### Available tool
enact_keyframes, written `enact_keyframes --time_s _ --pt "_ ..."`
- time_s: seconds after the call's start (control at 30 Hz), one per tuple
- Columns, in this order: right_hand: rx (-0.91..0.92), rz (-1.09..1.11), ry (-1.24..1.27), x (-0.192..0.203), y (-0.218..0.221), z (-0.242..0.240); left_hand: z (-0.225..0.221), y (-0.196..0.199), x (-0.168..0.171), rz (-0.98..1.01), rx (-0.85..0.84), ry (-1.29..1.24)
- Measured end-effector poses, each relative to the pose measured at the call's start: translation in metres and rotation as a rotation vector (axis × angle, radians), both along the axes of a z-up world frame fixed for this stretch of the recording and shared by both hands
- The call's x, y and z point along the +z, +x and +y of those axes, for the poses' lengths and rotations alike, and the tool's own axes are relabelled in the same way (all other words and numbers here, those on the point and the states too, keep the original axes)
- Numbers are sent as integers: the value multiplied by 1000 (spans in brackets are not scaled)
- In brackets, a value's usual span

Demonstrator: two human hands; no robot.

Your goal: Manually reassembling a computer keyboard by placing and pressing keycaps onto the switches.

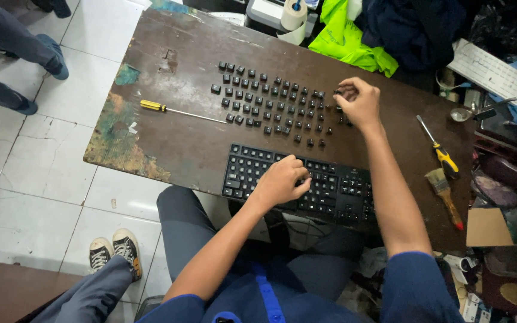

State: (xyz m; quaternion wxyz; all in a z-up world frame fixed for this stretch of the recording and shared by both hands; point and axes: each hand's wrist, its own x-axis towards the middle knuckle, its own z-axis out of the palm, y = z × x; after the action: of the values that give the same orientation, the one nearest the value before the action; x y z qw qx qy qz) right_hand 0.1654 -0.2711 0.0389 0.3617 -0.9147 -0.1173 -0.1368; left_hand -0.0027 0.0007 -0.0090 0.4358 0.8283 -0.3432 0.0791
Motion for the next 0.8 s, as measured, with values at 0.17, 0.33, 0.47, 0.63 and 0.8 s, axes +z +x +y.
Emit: enact_keyframes --time_s 0.17,0.33,0.47,0.63,0.8 --pt "185 -219 16 41 -84 41 2 5 7 101 -10 -147" --pt "264 -259 100 31 -158 70 10 10 11 390 18 -479" --pt "281 -291 88 24 -179 79 10 13 0 411 -4 -559" --pt "271 -321 53 29 -187 92 12 11 1 422 1 -580" --pt "211 -212 105 20 -192 86 12 9 1 442 13 -565"
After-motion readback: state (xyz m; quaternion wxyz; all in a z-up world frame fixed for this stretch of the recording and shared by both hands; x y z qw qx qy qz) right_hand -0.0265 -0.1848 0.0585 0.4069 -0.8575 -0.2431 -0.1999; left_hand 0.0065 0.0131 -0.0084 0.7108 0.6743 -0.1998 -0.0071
